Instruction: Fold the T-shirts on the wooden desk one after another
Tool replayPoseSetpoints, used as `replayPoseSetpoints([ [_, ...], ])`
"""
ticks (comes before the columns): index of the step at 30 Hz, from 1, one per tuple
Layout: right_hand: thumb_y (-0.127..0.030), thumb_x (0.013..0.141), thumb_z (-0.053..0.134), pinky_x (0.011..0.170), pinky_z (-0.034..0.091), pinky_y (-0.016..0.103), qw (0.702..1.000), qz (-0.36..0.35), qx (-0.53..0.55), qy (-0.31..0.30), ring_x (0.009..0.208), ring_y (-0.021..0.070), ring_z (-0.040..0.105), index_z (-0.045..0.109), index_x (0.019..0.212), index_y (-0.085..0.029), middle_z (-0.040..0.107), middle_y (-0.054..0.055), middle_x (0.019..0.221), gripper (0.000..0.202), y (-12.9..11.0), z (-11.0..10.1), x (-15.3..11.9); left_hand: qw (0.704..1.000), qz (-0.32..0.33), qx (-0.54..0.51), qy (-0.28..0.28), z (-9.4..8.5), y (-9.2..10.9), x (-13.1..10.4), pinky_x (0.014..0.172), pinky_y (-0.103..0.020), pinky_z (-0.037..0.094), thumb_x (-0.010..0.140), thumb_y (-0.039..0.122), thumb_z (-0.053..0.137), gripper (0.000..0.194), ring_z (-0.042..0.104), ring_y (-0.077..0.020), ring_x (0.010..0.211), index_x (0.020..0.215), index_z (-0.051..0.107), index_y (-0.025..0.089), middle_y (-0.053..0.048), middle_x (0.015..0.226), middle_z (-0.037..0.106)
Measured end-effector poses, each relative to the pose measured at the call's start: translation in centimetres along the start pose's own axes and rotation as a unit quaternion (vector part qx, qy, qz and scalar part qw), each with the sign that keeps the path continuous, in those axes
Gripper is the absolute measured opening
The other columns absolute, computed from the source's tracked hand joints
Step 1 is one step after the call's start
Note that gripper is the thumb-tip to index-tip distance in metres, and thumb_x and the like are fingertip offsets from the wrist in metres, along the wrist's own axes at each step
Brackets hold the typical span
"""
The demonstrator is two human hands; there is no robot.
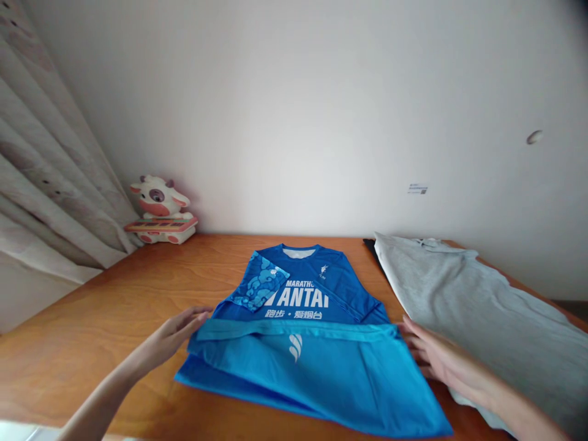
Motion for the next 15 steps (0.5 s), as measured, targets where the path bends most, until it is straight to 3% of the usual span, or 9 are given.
replayPoseSetpoints([
  [2,-0.079,0.085,0.042,0.089,0.056,0.044,1.0,0.011,0.005,-0.012,0.107,0.0287,0.071,0.063,0.124,-0.027,0.075,0.01,0.113,0.068,0.9,0.4,0.0,0.999,-0.014,-0.029,-0.004,1.1,-1.6,0.2,0.08,-0.036,0.06,0.073,0.084,0.058,0.076,0.072,-0.0258,0.09,0.117,0.067,0.023,-0.006,0.096,0.076],
  [6,-0.073,0.078,0.062,0.092,0.056,0.04,1.0,0.006,-0.012,0.001,0.114,0.0298,0.068,0.055,0.134,-0.028,0.072,0.01,0.124,0.072,2.0,0.0,-1.8,0.995,-0.055,-0.052,0.062,0.8,-6.2,-1.6,0.071,-0.039,0.062,0.063,0.083,0.068,0.094,0.073,-0.0263,0.081,0.132,0.052,0.021,-0.009,0.103,0.072],
  [8,-0.072,0.076,0.065,0.09,0.057,0.039,0.999,0.013,-0.034,-0.008,0.111,0.0306,0.069,0.057,0.131,-0.026,0.073,0.01,0.12,0.072,2.7,0.1,-2.9,0.994,-0.07,-0.069,0.038,1.1,-7.8,-3.1,0.067,-0.038,0.061,0.064,0.078,0.071,0.095,0.073,-0.0254,0.076,0.137,0.044,0.023,-0.009,0.102,0.072],
  [11,-0.07,0.073,0.068,0.09,0.056,0.039,0.997,-0.003,-0.061,-0.047,0.104,0.031,0.071,0.062,0.123,-0.026,0.076,0.008,0.106,0.067,3.1,0.9,-3.7,0.997,-0.06,-0.046,-0.035,2.0,-8.1,-4.9,0.06,-0.032,0.056,0.068,0.068,0.073,0.088,0.068,-0.0215,0.065,0.139,0.042,0.025,-0.002,0.083,0.072],
  [15,-0.068,0.068,0.072,0.084,0.057,0.038,0.993,-0.031,-0.078,-0.084,0.095,0.0304,0.073,0.064,0.12,-0.026,0.076,0.007,0.091,0.067,3.6,1.7,-3.9,0.995,-0.041,0.01,-0.091,2.6,-7.7,-6.3,0.061,-0.029,0.051,0.077,0.057,0.068,0.071,0.065,-0.0199,0.064,0.138,0.047,0.028,0.004,0.067,0.066],
])
Point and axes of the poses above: each hand's wrist, its own x-axis towards the middle knuckle, its own z-axis out of the palm, y = z × x, the point moved 10 cm from there along x, towards the middle knuckle
